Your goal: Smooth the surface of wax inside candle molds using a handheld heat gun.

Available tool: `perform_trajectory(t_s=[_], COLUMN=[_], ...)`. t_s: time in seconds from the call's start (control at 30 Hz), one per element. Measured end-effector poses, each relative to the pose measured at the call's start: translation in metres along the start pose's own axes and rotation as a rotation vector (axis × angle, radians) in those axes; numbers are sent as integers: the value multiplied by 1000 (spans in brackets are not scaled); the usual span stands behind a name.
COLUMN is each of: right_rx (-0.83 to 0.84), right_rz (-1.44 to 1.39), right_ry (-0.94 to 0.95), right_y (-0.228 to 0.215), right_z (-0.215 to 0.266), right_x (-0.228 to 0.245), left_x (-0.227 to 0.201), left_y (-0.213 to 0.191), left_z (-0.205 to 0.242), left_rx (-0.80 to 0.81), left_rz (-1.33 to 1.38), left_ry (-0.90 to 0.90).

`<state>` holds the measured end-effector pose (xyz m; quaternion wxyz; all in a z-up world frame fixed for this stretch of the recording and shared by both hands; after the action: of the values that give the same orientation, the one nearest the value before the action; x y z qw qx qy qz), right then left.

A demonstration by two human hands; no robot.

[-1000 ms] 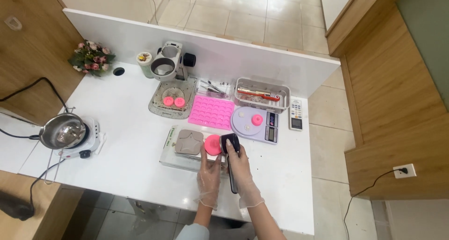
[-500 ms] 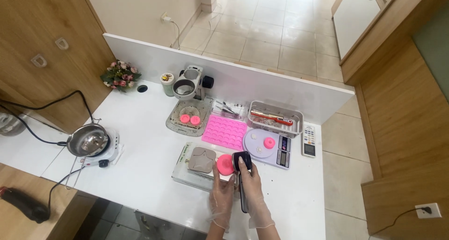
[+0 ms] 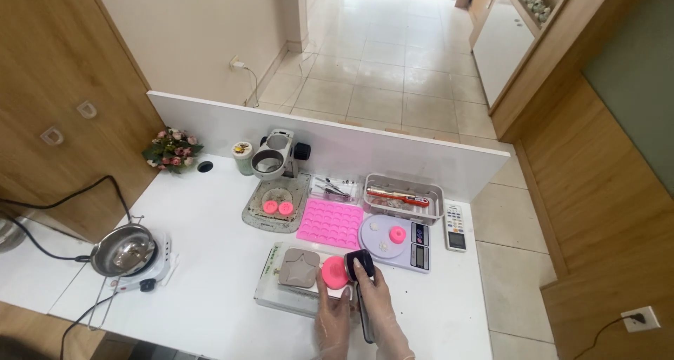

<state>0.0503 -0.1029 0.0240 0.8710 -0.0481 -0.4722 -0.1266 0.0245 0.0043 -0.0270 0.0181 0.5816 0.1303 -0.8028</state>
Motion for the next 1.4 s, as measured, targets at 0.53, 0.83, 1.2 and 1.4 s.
perform_trajectory(t_s=[0.53, 0.83, 1.2, 1.4], right_rx=[67, 35, 88, 83], right_rz=[-141, -54, -82, -103], right_ry=[9, -1, 17, 18], right_y=[-3, -6, -3, -3], right_z=[-18, -26, 6, 5], right_x=[-23, -28, -4, -6], left_x=[16, 17, -3, 6], left_y=[4, 5, -1, 1], left_z=[-14, -15, -1, -6], left_rx=[40, 31, 33, 35], left_rz=[70, 60, -15, 1], left_ry=[-20, -39, -93, -57])
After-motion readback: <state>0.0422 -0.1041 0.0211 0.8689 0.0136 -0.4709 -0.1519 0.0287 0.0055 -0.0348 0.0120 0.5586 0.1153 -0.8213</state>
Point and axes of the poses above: each hand's wrist, its own z-axis away from the middle knuckle, its own y-axis out of the palm, x = y × z, the point moved 2 cm from there along -z, towards the middle knuckle, and after that the axes turned 5 degrees about x, right-handed, at the moved point
